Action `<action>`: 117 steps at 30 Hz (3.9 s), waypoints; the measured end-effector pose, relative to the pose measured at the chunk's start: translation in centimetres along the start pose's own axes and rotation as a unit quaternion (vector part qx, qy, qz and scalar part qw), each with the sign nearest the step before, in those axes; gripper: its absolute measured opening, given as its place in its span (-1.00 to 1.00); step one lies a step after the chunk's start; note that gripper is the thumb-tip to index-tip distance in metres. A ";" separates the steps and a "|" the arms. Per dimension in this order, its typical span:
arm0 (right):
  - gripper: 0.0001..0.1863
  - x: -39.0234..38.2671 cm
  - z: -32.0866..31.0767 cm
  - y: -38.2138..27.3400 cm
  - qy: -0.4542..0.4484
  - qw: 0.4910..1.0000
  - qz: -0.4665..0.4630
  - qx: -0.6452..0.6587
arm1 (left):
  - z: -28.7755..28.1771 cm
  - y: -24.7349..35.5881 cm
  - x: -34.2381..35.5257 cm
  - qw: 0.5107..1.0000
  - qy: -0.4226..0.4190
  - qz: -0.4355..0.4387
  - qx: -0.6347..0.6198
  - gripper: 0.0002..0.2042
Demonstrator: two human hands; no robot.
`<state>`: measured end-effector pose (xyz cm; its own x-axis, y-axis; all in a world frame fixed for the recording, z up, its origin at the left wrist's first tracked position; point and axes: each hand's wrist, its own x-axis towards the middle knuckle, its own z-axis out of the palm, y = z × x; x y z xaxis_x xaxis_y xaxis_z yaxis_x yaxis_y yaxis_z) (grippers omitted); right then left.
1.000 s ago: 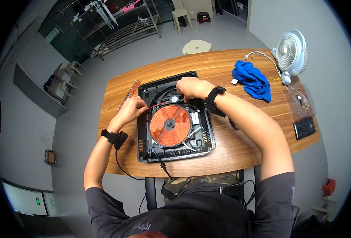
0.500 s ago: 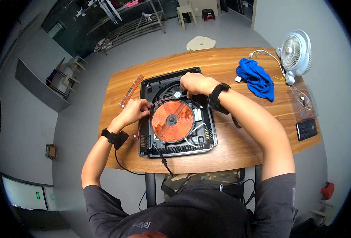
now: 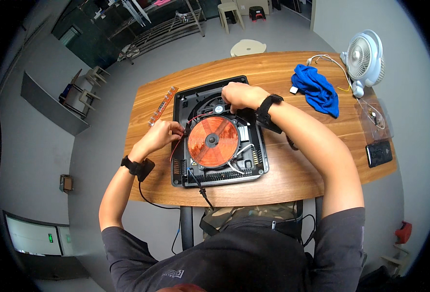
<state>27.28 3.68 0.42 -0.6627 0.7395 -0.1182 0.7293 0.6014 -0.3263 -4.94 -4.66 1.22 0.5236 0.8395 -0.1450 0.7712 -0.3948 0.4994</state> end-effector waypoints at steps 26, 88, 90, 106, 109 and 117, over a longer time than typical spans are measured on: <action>-0.68 0.3 0.2 0.7 -0.014 1.000 -0.012 0.006 | 0.7 -0.5 0.9 0.998 0.025 0.050 0.035 -0.82; -0.66 0.4 0.1 0.6 -0.009 0.999 0.016 0.038 | 1.6 -1.0 1.2 0.992 0.059 0.076 0.086 -0.86; -0.67 0.4 0.1 0.6 -0.007 0.999 -0.004 0.034 | 1.8 -1.0 1.1 0.991 0.062 0.069 0.096 -0.86; -0.66 0.7 0.5 0.9 0.004 1.000 -0.002 0.031 | 1.9 -1.1 0.9 0.993 0.059 0.070 0.068 -0.87; -0.67 0.5 0.3 0.7 -0.006 0.999 0.005 0.031 | 1.9 -1.3 0.8 0.994 0.062 0.065 0.054 -0.86; -0.69 0.5 0.3 0.7 -0.009 0.999 0.007 0.035 | 2.1 -0.5 0.9 0.996 0.064 0.034 0.052 -0.81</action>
<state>27.45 4.38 -0.12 -0.6561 0.7416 -0.1396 0.7248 0.5679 -0.3900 -4.12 -4.52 -1.00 0.5313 0.8472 -0.0009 0.7717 -0.4836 0.4131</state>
